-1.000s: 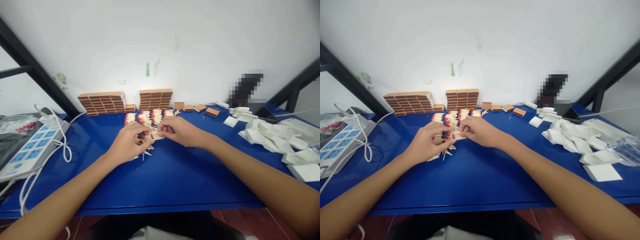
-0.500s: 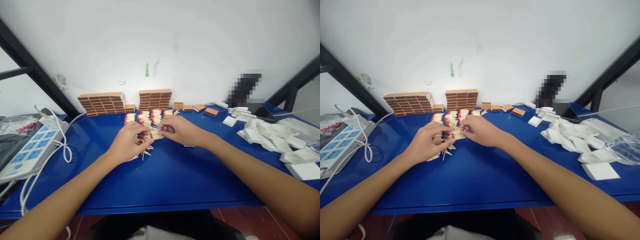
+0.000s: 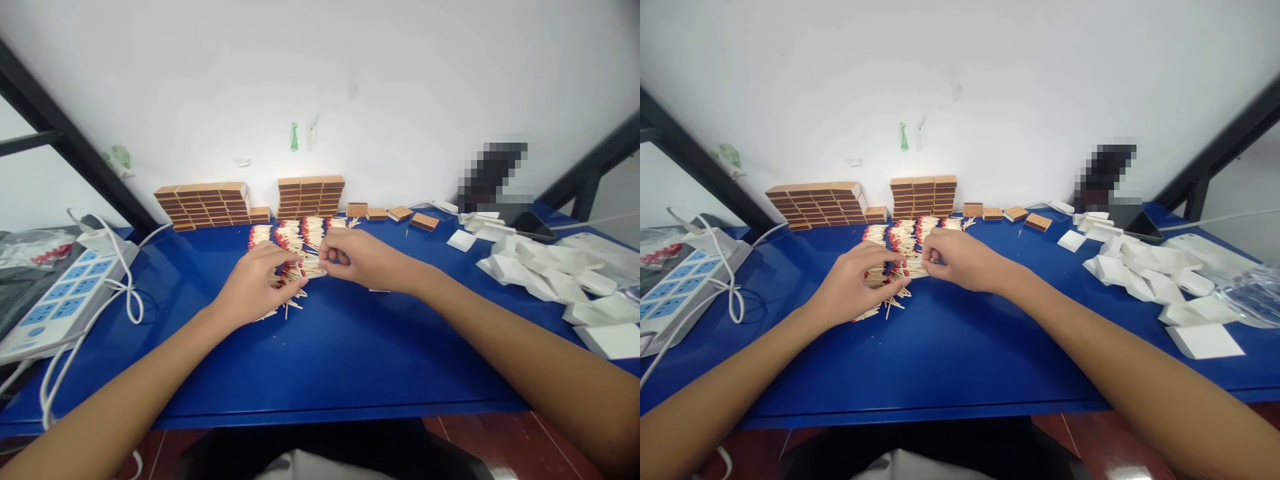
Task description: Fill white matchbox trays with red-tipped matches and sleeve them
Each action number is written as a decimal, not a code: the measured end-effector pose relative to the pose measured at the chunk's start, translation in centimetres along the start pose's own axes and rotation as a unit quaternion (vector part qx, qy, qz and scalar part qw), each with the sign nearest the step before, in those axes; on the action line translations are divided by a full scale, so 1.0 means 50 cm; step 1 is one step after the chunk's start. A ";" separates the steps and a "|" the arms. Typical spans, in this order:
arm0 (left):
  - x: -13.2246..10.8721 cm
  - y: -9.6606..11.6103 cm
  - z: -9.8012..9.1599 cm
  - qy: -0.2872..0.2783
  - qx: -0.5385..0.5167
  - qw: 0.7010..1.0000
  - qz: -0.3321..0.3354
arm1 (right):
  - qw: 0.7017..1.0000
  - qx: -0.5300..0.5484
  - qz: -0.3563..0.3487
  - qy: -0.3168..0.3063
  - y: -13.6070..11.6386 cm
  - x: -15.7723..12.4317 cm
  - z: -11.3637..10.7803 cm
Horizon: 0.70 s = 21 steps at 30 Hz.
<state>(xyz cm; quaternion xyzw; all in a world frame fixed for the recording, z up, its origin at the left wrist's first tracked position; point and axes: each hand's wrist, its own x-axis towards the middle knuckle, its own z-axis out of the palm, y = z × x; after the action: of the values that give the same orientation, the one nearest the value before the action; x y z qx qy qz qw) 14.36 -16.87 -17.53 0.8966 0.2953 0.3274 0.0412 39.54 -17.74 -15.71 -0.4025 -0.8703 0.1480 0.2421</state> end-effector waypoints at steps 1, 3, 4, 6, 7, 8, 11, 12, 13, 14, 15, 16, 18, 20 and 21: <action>0.000 0.000 0.000 0.000 0.002 1.000 -0.001 | 1.000 -0.001 0.001 -0.004 0.001 0.000 -0.002; 0.000 0.000 -0.002 -0.001 0.005 1.000 -0.003 | 1.000 -0.008 0.002 -0.010 0.001 -0.001 -0.005; 0.001 0.001 -0.002 -0.002 0.005 1.000 -0.002 | 1.000 -0.013 0.001 -0.011 0.000 -0.001 -0.006; 0.001 0.001 -0.003 -0.003 0.004 1.000 -0.001 | 1.000 -0.022 -0.003 -0.009 -0.001 -0.001 -0.008; 0.002 0.001 -0.003 -0.003 0.004 1.000 -0.001 | 1.000 -0.025 -0.006 -0.007 -0.001 -0.001 -0.009; 0.002 0.001 -0.004 -0.004 0.004 1.000 -0.001 | 1.000 -0.028 -0.008 -0.002 -0.002 -0.001 -0.009; 0.003 0.001 -0.004 -0.005 0.001 1.000 -0.003 | 0.999 -0.030 -0.010 0.009 -0.004 -0.001 -0.005; 0.003 0.002 -0.004 -0.005 0.000 1.000 -0.003 | 0.999 -0.029 -0.010 0.010 -0.005 -0.001 -0.003; 0.003 0.002 -0.003 -0.003 0.000 1.000 -0.001 | 0.999 -0.028 -0.012 0.011 -0.006 -0.001 0.000; 0.003 0.003 -0.003 -0.002 -0.001 1.000 -0.001 | 1.000 -0.025 -0.014 0.013 -0.008 -0.001 0.003; 0.003 0.004 -0.003 -0.001 -0.001 1.000 0.000 | 1.000 -0.020 -0.017 0.017 -0.009 -0.001 0.007; 0.003 0.005 -0.002 -0.001 -0.003 1.000 -0.001 | 0.999 -0.013 -0.020 0.023 -0.011 -0.001 0.011; 0.003 0.007 -0.002 -0.004 -0.009 1.000 -0.003 | 0.999 0.003 -0.026 0.033 -0.015 -0.001 0.018; 0.004 0.008 -0.002 -0.010 -0.017 1.000 -0.002 | 0.999 0.018 -0.030 0.030 -0.018 -0.002 0.024; 0.004 0.009 -0.002 -0.013 -0.020 1.000 0.000 | 0.999 0.025 -0.031 0.026 -0.019 -0.002 0.027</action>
<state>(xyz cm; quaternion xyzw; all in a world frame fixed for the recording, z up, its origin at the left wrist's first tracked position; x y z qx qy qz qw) 14.67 -17.14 -17.23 0.8997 0.2884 0.3217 0.0628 38.30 -18.50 -16.44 -0.3733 -0.8718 0.1513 0.2788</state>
